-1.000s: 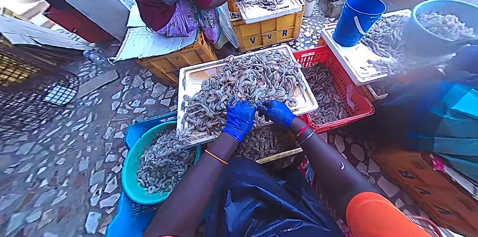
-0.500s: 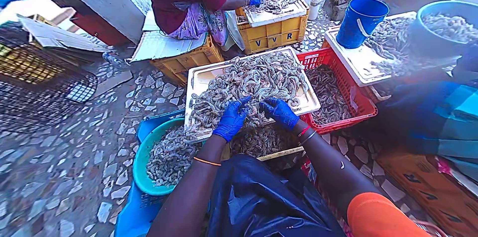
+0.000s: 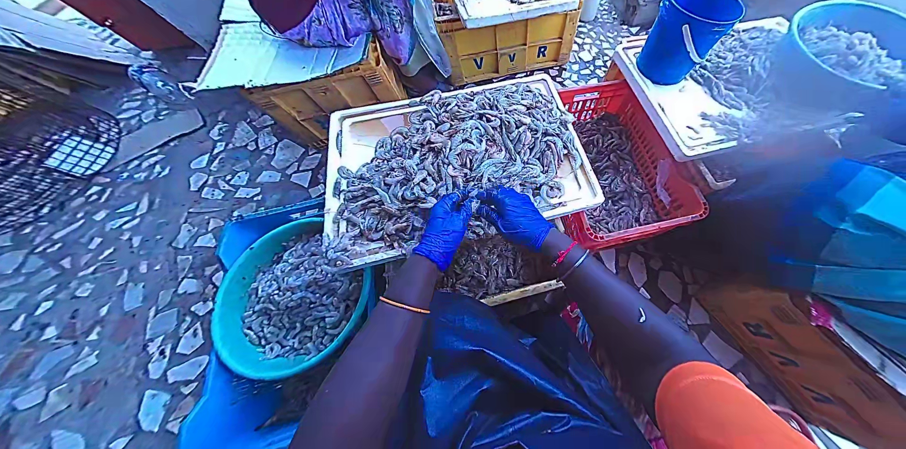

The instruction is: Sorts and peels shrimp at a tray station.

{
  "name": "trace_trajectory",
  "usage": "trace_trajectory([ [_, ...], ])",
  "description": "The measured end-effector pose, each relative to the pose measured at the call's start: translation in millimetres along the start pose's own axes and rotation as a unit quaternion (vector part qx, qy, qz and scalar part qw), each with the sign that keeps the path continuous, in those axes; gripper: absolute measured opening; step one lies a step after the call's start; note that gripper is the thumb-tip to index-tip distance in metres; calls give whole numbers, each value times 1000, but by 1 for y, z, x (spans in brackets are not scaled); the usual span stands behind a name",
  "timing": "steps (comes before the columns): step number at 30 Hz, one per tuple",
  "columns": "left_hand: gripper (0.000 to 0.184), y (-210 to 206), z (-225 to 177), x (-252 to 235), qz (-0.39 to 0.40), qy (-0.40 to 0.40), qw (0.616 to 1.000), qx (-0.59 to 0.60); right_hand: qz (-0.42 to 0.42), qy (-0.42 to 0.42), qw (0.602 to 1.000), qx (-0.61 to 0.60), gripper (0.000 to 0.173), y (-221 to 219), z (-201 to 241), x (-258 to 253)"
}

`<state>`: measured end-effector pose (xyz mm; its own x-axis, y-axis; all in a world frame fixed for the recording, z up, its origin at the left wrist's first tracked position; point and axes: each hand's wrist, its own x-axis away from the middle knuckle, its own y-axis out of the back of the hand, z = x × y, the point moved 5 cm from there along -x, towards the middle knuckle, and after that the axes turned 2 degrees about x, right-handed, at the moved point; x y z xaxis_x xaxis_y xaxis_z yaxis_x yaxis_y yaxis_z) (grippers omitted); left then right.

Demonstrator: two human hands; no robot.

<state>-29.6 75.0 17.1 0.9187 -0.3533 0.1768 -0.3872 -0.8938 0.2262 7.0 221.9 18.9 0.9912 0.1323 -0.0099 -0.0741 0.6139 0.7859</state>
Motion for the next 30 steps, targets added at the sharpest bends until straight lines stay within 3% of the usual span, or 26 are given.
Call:
trace_trajectory([
  [2, 26, -6, 8, -2, -23, 21, 996, 86, -30, 23, 999, -16, 35, -8, 9, -4],
  [6, 29, 21, 25, 2, -87, 64, 975, 192, 39, -13, 984, -173, 34, -13, 1, -10],
  [7, 29, 39, 31, 7, -116, 75, 978, 153, 50, -24, 990, -127, 33, -8, -7, -11],
  [9, 25, 91, 41, 27, -205, 77, 973, -79, 31, -66, 995, 64, 28, 3, -31, -13],
  [11, 31, 147, 54, 55, -286, 125, 883, -352, 22, -119, 978, 170, 26, 6, -53, -16],
  [12, 38, 170, 63, 66, -308, 172, 836, -419, 33, -127, 974, 187, 26, 2, -60, -18],
  [13, 43, 187, 70, 73, -323, 215, 804, -452, 48, -124, 972, 193, 27, -6, -62, -22],
  [15, 47, 201, 78, 76, -331, 241, 788, -461, 65, -118, 970, 204, 27, -23, -62, -28],
  [18, 46, 176, 68, 56, -289, 188, 820, -456, 41, -125, 965, 228, 30, -34, -60, -28],
  [22, 58, 103, 44, 16, -114, 72, 894, -427, 3, -124, 969, 216, 22, -18, -48, -24],
  [24, 50, 63, 26, -1, -47, -35, 922, -382, -60, -76, 985, 142, 18, 3, -35, -18],
  [26, 43, 28, 5, -16, 15, -89, 945, -314, -95, -23, 995, 0, 16, 18, -25, -14],
  [30, 38, -12, -11, -38, 101, -45, 981, -156, -130, 5, 976, -174, 18, 25, -19, -12],
])
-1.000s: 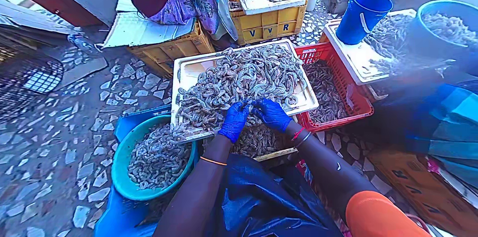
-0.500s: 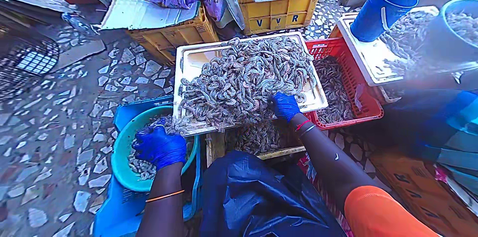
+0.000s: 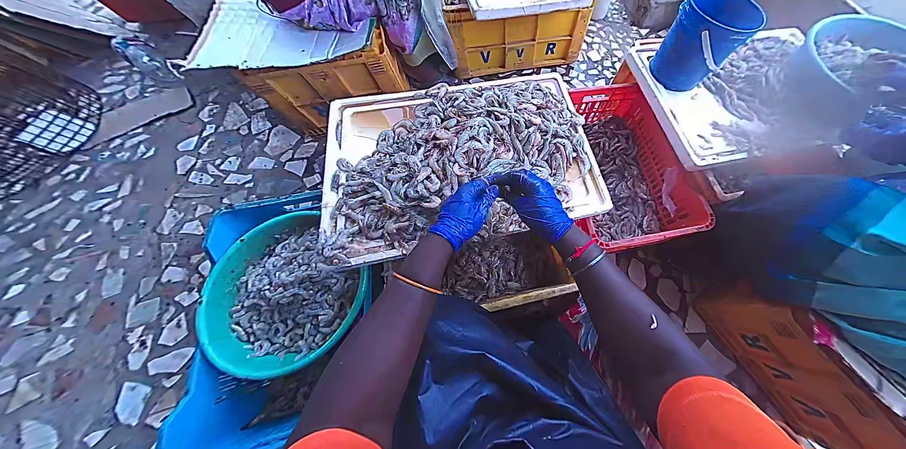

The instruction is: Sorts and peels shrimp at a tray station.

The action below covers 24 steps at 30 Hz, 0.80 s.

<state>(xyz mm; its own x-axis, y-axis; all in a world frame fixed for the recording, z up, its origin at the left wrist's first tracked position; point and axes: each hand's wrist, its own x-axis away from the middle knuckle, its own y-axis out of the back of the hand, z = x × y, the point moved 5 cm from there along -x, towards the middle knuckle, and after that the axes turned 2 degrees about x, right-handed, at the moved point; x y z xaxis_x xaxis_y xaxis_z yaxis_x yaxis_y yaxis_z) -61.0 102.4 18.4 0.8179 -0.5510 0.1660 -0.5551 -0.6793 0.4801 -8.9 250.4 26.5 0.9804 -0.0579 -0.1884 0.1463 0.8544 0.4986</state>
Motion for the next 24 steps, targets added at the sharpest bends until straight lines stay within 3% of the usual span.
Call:
trace_trajectory([
  [2, 35, -3, -1, -5, -33, 40, 998, -36, 4, -73, 995, -62, 18, 4, -3, 0],
  [4, 36, -5, -7, -2, -88, 42, 983, -154, 36, -154, 982, -103, 23, 9, -7, 4],
  [7, 38, -17, -20, 4, -171, -89, 912, -362, 82, -203, 972, -90, 29, 10, -16, 10],
  [9, 37, -25, -27, 4, -171, -134, 857, -467, 80, -210, 974, -17, 34, 11, -19, 9],
  [10, 35, -27, -29, 3, -150, -132, 851, -486, 80, -204, 976, 7, 37, 11, -19, 9],
  [13, 21, -25, -29, 6, -105, -91, 902, -409, 75, -185, 980, 5, 46, 11, -17, 9],
  [16, 31, -11, -22, 12, -118, 17, 981, -156, 59, -141, 988, -32, 39, 10, -12, 11],
  [19, 33, 2, -14, 20, -191, 55, 979, 51, 75, -101, 992, -32, 30, 3, 0, 10],
  [22, 34, 21, 5, 29, -245, 89, 962, 80, 82, -101, 989, -70, 26, -5, 6, 10],
  [24, 33, 32, 23, 38, -239, 72, 965, 75, 85, -112, 984, -111, 25, -5, 5, 11],
])
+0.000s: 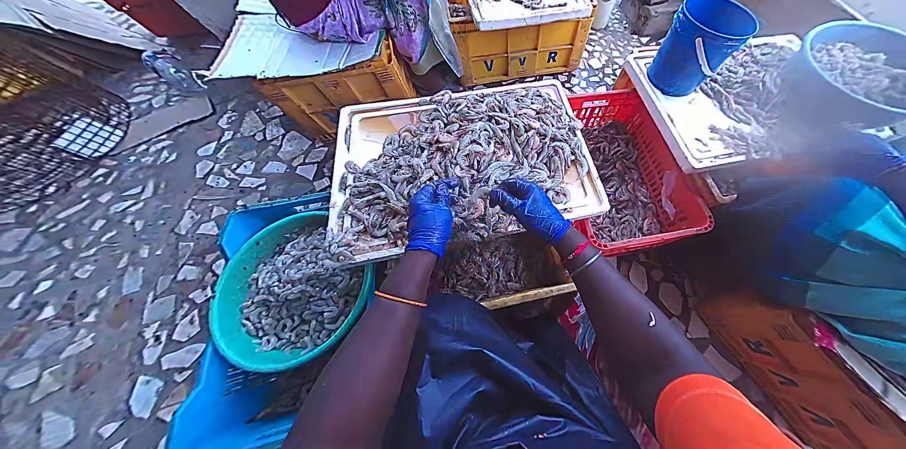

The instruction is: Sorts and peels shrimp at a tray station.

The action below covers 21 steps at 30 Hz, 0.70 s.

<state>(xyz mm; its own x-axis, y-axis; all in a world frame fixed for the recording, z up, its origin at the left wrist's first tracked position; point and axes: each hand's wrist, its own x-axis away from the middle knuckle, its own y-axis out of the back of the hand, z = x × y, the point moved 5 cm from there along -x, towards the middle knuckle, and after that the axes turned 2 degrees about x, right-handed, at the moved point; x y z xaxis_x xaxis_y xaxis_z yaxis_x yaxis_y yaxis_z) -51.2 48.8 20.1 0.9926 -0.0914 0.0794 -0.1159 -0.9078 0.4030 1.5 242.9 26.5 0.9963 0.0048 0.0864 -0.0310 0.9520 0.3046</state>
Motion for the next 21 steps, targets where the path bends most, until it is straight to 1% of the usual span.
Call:
trace_trajectory([
  [1, 33, 4, 4, 2, 35, -25, 999, -2, 4, -2, 1000, -5, 25, 1, -1, 0],
  [2, 36, 5, 4, 6, 89, -59, 994, -2, 7, 0, 1000, -7, 24, 1, -2, -1],
  [3, 42, 2, 2, 10, 133, -91, 987, -1, 15, 2, 1000, -9, 24, 0, -1, -2],
  [4, 46, -3, -2, 14, 163, -119, 979, -7, 22, 1, 1000, -9, 23, -4, 1, -2],
  [5, 43, -7, -4, 17, 179, -137, 974, -17, 26, -2, 1000, -10, 22, -8, 2, -3],
  [7, 27, -16, -7, 17, 170, -143, 974, -38, 30, 1, 999, -30, 20, -15, 3, -4],
  [8, 23, -18, -6, 16, 163, -138, 975, -68, 28, 3, 998, -54, 20, -15, 3, -4],
  [10, 27, -17, 1, 11, 156, -114, 968, -162, 23, 5, 994, -106, 20, -11, 4, -1],
  [11, 28, -14, 6, 8, 154, -101, 964, -192, 23, 11, 995, -99, 20, -5, 5, -1],
  [12, 29, -9, 12, 6, 149, -96, 966, -189, 28, 11, 998, -51, 21, 0, 4, -1],
  [13, 30, -4, 16, 5, 144, -92, 974, -151, 45, -7, 998, 48, 25, 2, 1, -2],
  [14, 30, -1, 18, 6, 145, -85, 982, -88, 74, -34, 982, 171, 39, 1, -4, -4],
  [15, 31, -1, 17, 8, 148, -71, 986, -20, 102, -45, 958, 264, 53, -7, -11, -7],
  [16, 33, -4, 15, 10, 154, -49, 986, 38, 118, -38, 945, 303, 60, -17, -16, -10],
  [18, 36, -15, 10, 15, 151, 4, 983, 106, 96, 27, 950, 297, 53, -38, -15, -11],
  [20, 37, -23, 8, 16, 131, 39, 980, 144, 27, 83, 948, 307, 43, -54, -5, -11],
  [21, 37, -24, 10, 16, 123, 49, 978, 159, -7, 107, 941, 322, 42, -60, -1, -9],
])
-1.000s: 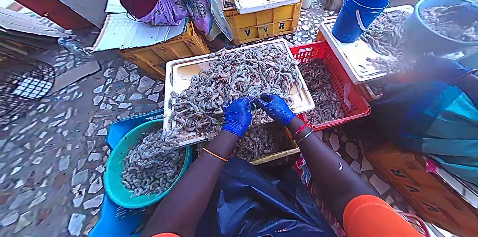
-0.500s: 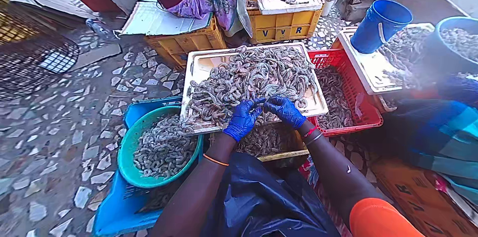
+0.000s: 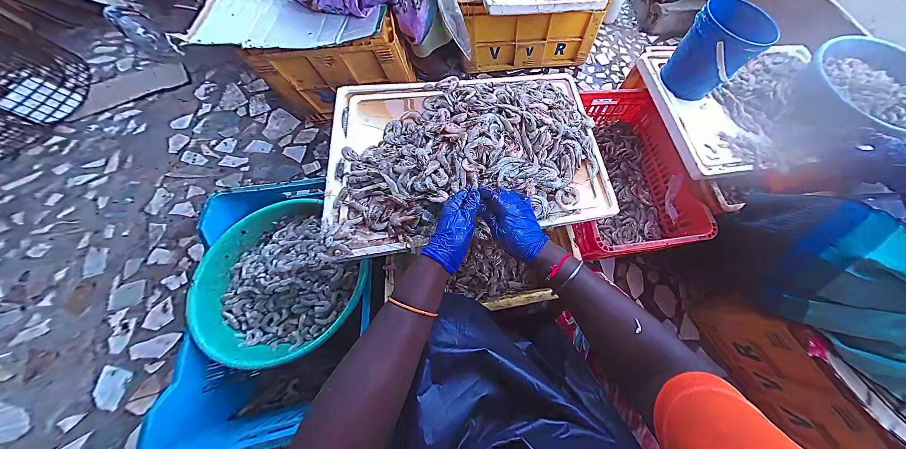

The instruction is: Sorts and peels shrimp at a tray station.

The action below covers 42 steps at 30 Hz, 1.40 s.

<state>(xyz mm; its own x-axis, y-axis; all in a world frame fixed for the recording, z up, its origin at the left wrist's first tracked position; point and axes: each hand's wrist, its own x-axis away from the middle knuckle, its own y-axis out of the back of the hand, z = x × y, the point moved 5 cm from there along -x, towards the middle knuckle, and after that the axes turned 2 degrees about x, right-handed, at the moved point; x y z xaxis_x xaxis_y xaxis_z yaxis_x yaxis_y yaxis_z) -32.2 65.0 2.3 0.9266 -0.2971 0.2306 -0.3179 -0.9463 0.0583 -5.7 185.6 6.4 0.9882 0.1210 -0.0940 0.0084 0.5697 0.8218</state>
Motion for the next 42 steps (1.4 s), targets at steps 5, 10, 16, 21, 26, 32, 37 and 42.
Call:
trace_trajectory([
  [5, 35, 40, 14, 2, -38, 27, 996, 70, 31, 67, 997, -23, 28, -15, 21, -4],
  [10, 33, 153, 26, 45, -159, 19, 945, -283, 215, -88, 969, 86, 63, -5, -2, -21],
  [16, 58, 246, 63, 72, -200, 209, 752, -592, 46, -155, 958, 236, 24, 38, -64, -89],
  [21, 73, 167, 38, 28, -135, 71, 812, -563, 131, -134, 926, 328, 29, 5, -72, -101],
  [26, 61, 51, -13, -18, -26, -53, 807, -587, 177, -157, 918, 318, 36, 6, -82, -75],
  [32, 56, -8, -39, -37, 25, -57, 798, -599, 222, -121, 910, 328, 35, 6, -93, -60],
  [37, 69, -25, -36, -39, 17, -170, 796, -581, 118, -126, 959, 226, 29, 53, -76, -47],
  [42, 36, -45, -47, -35, -18, -321, 845, -428, 147, -119, 974, -126, 30, 88, -47, -12],
])
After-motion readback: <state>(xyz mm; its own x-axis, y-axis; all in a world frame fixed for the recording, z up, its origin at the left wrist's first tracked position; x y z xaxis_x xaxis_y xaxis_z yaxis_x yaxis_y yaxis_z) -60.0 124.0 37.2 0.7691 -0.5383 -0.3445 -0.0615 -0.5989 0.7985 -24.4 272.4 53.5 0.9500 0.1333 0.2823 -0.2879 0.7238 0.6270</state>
